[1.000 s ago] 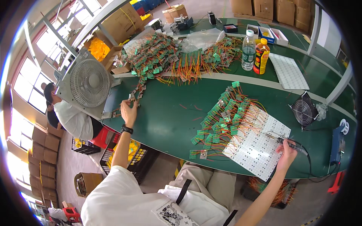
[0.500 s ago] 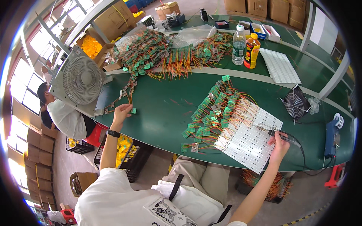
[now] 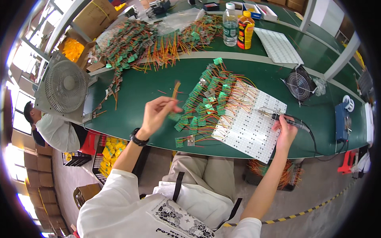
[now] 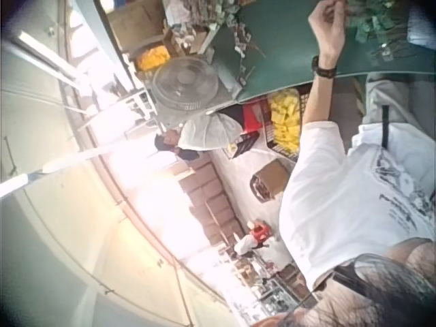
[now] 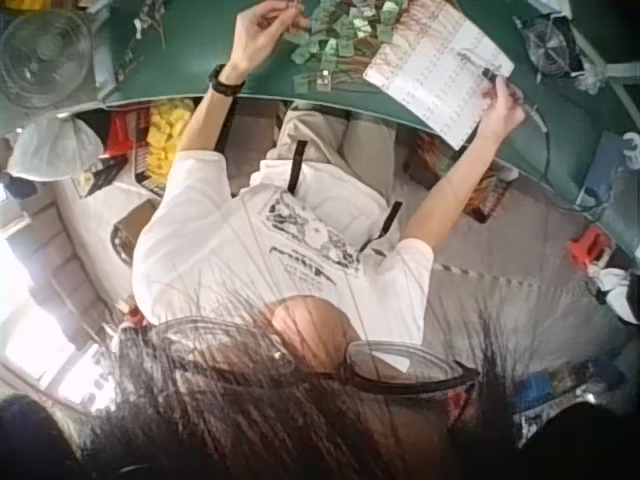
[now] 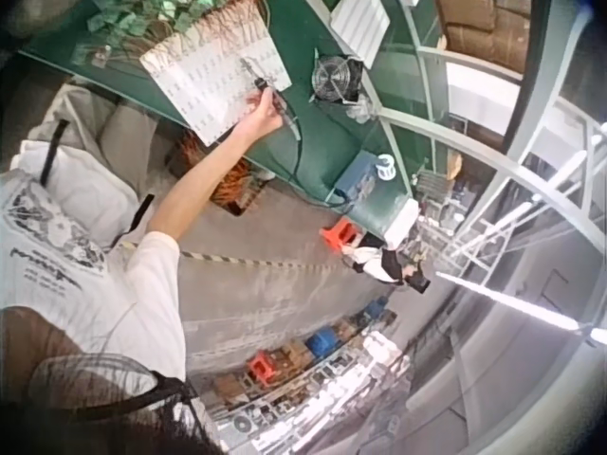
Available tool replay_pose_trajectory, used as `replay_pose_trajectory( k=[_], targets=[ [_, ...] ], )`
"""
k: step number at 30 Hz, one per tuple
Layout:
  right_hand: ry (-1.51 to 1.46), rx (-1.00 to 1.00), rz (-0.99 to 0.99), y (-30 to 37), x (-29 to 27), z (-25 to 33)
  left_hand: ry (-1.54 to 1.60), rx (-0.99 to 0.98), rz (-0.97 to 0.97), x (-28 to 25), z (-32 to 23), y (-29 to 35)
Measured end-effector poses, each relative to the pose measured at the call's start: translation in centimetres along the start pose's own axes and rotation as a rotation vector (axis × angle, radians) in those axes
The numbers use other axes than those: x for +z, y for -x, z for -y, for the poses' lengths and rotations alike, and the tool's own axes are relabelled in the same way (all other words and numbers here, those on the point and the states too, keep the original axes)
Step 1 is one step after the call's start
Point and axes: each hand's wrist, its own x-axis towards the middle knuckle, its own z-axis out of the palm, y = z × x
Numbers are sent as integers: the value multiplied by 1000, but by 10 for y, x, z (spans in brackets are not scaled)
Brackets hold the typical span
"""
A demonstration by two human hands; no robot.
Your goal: The person solders wired circuit boards onto a larger panel board by picking up components from the workbench, positioning their wires, and attaching them using a soldering iron.
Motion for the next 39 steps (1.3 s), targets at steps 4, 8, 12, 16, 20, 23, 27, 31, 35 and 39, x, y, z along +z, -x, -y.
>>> replay_pose_trajectory(
  k=[4,8,12,16,20,23,27,31,35,39],
  targets=[
    [13,-7,-10,2,2,3,129,-8,308,70,-15,-26],
    [19,-6,-10,3,-1,1,-325,70,534,113,-25,-52],
    [36,4,-10,4,1,6,-446,334,570,141,-8,-71],
    [53,16,2,3,4,8,-327,404,547,160,11,-79],
    [48,19,-2,4,5,8,-345,373,510,165,19,-78],
    [68,-12,-1,5,5,8,-514,406,458,164,29,-75],
    [130,-189,-40,10,6,6,-517,438,398,166,30,-69],
    [147,-226,-27,12,11,9,-509,425,379,165,33,-66],
    [77,-86,36,15,7,8,-490,434,330,164,34,-68],
    [47,-31,77,15,0,6,-480,445,332,167,36,-69]
  ],
)
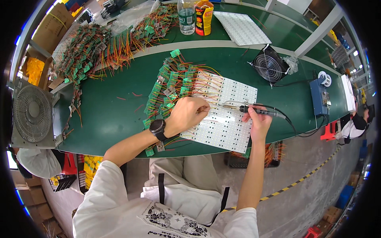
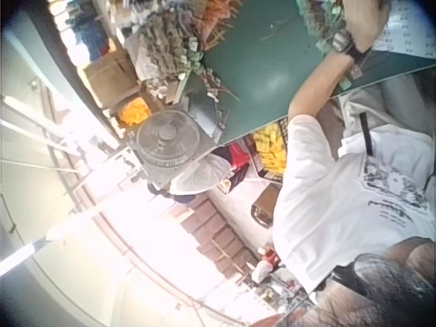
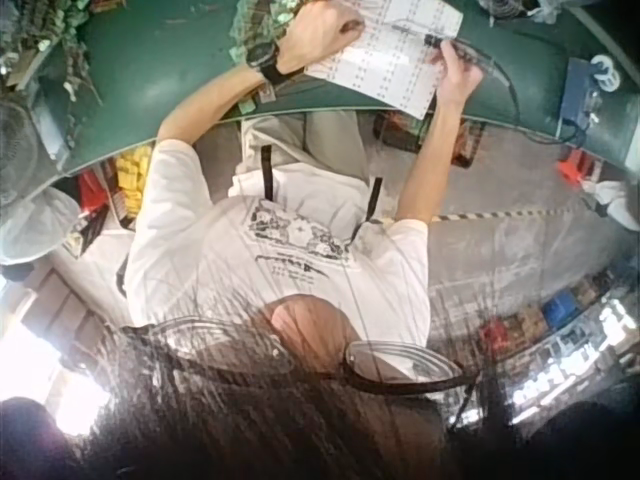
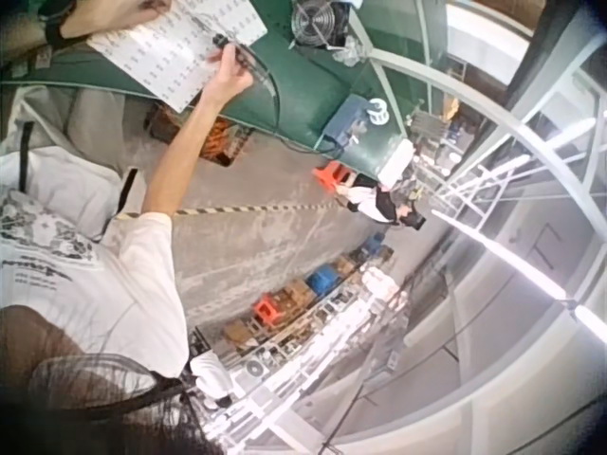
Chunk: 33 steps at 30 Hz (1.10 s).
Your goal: The person solders wired circuit boards onto a larger panel board by picking up components from the workbench, positioning their wires, and attaching them using a soldering iron.
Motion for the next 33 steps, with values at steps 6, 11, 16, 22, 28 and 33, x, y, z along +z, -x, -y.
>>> replay_pose_trajectory(
  k=[6,11,16,22,28,33],
  targets=[
    [63,17,14,1,0,-2,-7,-19,-7,-1,0,1],
    [60,17,19,1,1,-1,-31,-11,2,-1,1,1],
    [72,23,23,2,2,0,-31,-1,-2,1,3,1],
    [87,17,31,1,4,0,-37,-9,5,0,2,1],
    [103,19,25,2,6,1,-55,-6,3,0,3,2],
    [110,13,25,2,4,1,-48,-8,15,1,2,1]
  ],
)
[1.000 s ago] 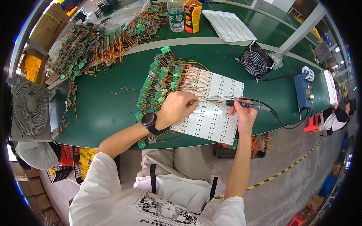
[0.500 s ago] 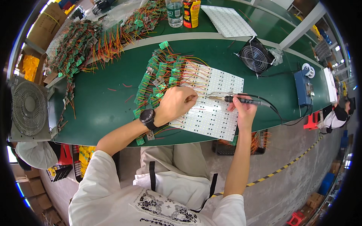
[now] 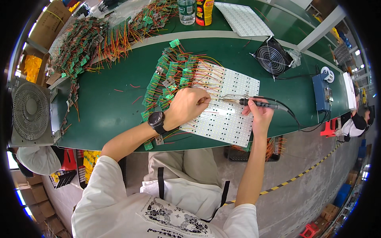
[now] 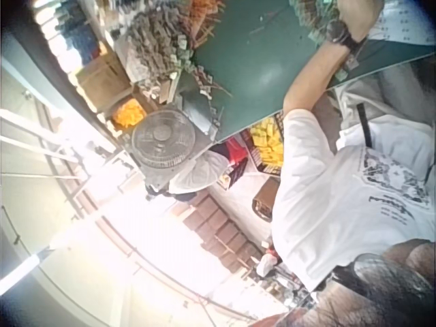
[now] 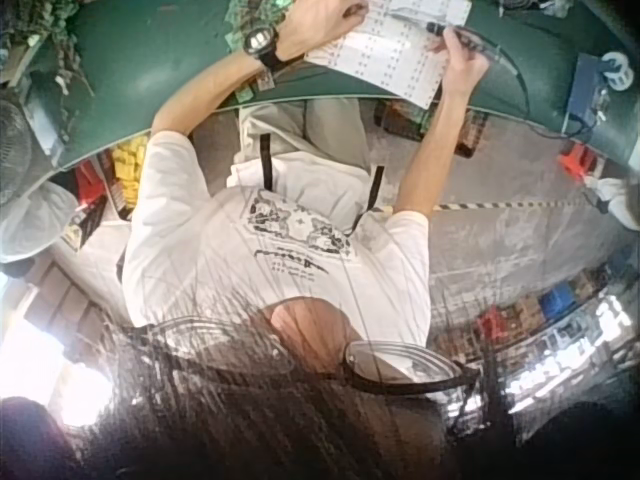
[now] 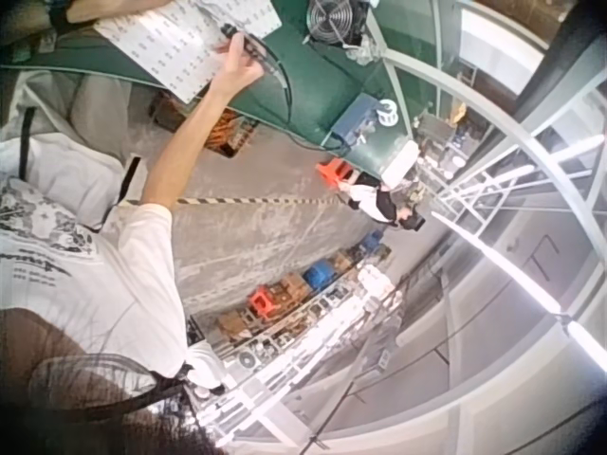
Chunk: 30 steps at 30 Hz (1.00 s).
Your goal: The person solders wired circuit boards onto a larger panel board by picking up components from the workbench, positioning their wires, and attaching them using a soldering iron.
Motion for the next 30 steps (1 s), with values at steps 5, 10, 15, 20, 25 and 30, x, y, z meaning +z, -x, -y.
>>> replay_pose_trajectory(
  k=[5,10,15,20,25,30],
  targets=[
    [-34,3,-13,0,2,-2,1,-2,-12,-2,1,2],
    [-73,-13,-29,0,-2,-1,6,-1,-4,-1,0,0],
    [-84,-26,-37,-1,-2,-4,2,9,-3,0,3,0],
    [-87,-25,-40,-2,-3,-6,21,-26,19,-3,2,1],
    [-102,-28,-52,-1,-4,-6,45,-22,50,-10,-1,-2],
    [-121,-12,-82,0,-2,-3,75,170,186,-27,-7,-7]
  ],
)
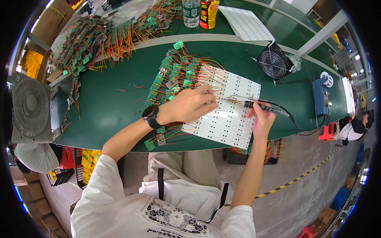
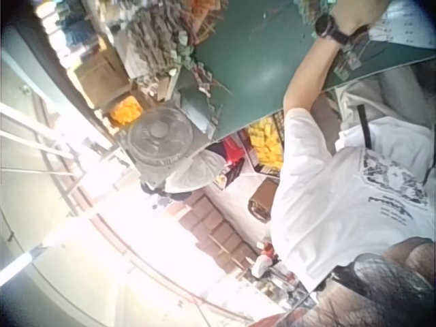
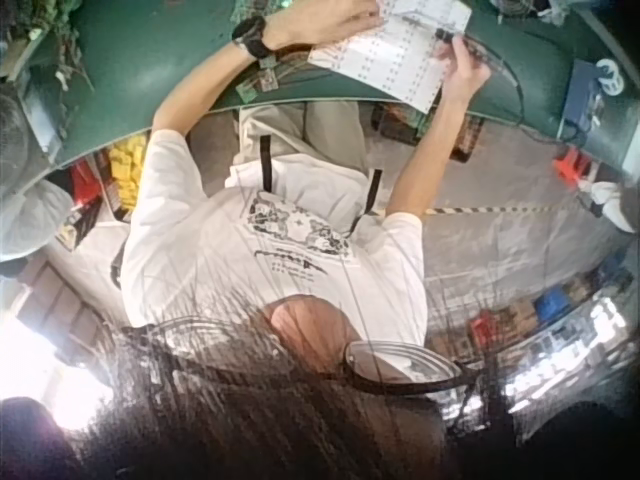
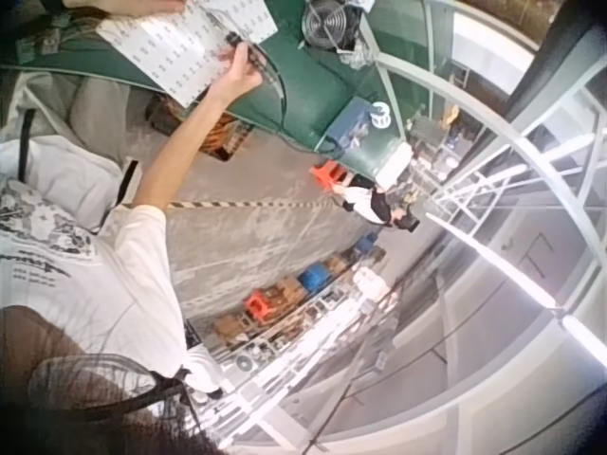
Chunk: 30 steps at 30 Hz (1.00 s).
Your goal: The person solders wired circuit boards onto a larger panel board by picking up components from the workbench, positioning their wires, and attaching them using a soldering iron.
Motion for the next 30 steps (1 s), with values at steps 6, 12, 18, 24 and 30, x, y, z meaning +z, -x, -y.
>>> replay_pose_trajectory(
  k=[6,12,18,24,30],
  targets=[
    [-5,13,7,-1,1,0,58,124,132,2,9,-1],
    [-14,14,0,-2,-1,0,-44,-17,233,-4,5,-3],
    [-26,6,4,-1,-2,-2,14,-2,98,-3,5,-2],
    [-23,1,10,-1,-1,-1,-143,135,-57,2,9,-6],
    [-52,36,19,-5,-2,1,-219,254,-152,9,14,-3]
  ],
)
